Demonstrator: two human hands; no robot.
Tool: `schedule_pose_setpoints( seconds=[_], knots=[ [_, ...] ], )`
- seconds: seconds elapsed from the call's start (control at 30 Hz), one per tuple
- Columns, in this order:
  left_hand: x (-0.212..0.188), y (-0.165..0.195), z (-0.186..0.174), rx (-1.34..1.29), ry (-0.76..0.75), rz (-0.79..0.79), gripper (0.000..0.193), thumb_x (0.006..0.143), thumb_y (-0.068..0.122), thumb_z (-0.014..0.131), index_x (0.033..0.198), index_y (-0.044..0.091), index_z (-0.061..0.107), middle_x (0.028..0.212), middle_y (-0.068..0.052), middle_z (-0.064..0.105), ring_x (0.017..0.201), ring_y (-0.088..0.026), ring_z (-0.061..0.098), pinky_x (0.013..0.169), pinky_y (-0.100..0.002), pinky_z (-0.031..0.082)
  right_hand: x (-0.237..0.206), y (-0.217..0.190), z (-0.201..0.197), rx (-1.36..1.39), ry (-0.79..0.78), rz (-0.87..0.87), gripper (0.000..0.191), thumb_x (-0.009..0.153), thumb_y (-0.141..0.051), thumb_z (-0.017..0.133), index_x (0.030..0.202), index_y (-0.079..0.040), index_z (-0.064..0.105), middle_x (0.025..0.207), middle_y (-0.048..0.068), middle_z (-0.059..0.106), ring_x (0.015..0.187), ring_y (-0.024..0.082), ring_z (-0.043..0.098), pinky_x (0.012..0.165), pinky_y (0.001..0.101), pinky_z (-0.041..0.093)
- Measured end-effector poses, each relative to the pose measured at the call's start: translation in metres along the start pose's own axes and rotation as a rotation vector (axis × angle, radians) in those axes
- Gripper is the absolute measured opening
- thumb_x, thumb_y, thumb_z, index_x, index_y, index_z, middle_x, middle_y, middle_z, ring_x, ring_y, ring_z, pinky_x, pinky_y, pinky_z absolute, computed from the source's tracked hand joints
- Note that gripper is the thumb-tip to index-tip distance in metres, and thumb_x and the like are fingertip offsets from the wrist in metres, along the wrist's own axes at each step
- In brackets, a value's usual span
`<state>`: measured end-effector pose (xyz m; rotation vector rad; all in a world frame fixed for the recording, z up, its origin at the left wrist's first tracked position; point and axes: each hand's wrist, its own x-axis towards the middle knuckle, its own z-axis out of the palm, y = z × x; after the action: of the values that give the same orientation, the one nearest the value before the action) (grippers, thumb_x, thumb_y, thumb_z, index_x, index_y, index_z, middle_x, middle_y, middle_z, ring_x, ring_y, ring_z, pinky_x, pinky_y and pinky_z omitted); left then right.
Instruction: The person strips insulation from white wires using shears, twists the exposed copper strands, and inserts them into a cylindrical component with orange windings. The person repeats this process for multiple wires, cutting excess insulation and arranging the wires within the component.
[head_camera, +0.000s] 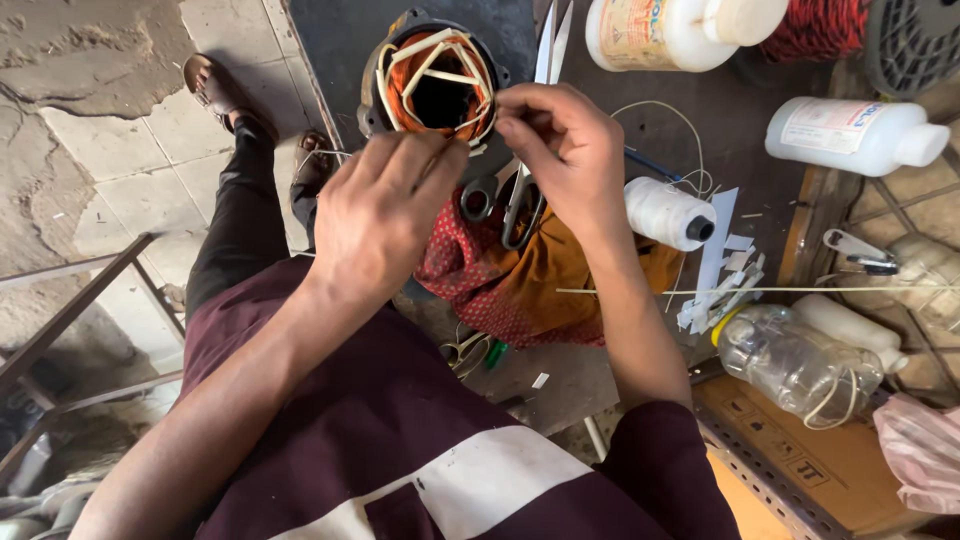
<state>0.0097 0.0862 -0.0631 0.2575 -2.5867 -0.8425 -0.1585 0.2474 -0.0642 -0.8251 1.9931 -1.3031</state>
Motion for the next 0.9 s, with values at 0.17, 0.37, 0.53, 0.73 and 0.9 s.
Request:
schedule_pose_setpoints(
  seconds=[0.17, 0.37, 0.53, 0.73, 0.9],
  knots=[
    [-0.002, 0.008, 0.006, 0.106, -0.053, 0.024, 0.035, 0.093, 0.008, 0.070, 0.128, 0.003, 0.068, 0.115, -0.007, 0.060, 0.106, -0.021, 0.066, 0.089, -0.034, 0.060, 0.006, 0.001, 0.007, -0.037, 0.073, -0.033, 0.018, 0.107, 0.004, 0.072, 0.124, 0.004, 0.068, 0.115, 0.007, 0.069, 0.097, 0.011, 0.069, 0.083, 0.0245, 0.060],
    [0.003, 0.009, 0.008, 0.054, -0.061, -0.062, 0.033, 0.099, 0.009, 0.073, 0.130, 0.001, 0.067, 0.114, -0.010, 0.058, 0.097, -0.023, 0.064, 0.081, -0.035, 0.058, -0.002, 0.004, 0.005, 0.140, 0.094, 0.140, 0.022, 0.108, -0.001, 0.070, 0.129, 0.004, 0.063, 0.111, 0.006, 0.066, 0.089, 0.010, 0.068, 0.078, 0.0244, 0.061],
    [0.004, 0.010, 0.014, 0.046, -0.079, -0.061, 0.031, 0.102, 0.009, 0.074, 0.130, 0.000, 0.065, 0.116, -0.010, 0.057, 0.099, -0.024, 0.064, 0.084, -0.036, 0.059, -0.004, 0.008, 0.004, 0.175, 0.070, 0.214, 0.026, 0.106, -0.003, 0.072, 0.130, 0.005, 0.063, 0.110, 0.007, 0.070, 0.089, 0.010, 0.068, 0.080, 0.0233, 0.060],
    [0.003, 0.012, 0.018, 0.036, -0.083, -0.071, 0.032, 0.099, 0.009, 0.073, 0.129, 0.000, 0.065, 0.113, -0.010, 0.056, 0.100, -0.024, 0.063, 0.086, -0.036, 0.058, -0.001, 0.008, 0.003, 0.198, 0.061, 0.119, 0.027, 0.110, 0.000, 0.073, 0.135, 0.003, 0.061, 0.112, 0.008, 0.072, 0.100, 0.010, 0.069, 0.089, 0.0227, 0.058],
    [0.005, 0.010, 0.012, -0.035, -0.083, -0.078, 0.037, 0.095, 0.007, 0.072, 0.132, 0.002, 0.067, 0.118, -0.008, 0.057, 0.104, -0.024, 0.062, 0.085, -0.036, 0.058, 0.004, 0.010, 0.006, 0.179, 0.084, 0.074, 0.023, 0.111, 0.005, 0.074, 0.131, 0.004, 0.062, 0.112, 0.008, 0.071, 0.101, 0.010, 0.067, 0.088, 0.0222, 0.056]
  ],
)
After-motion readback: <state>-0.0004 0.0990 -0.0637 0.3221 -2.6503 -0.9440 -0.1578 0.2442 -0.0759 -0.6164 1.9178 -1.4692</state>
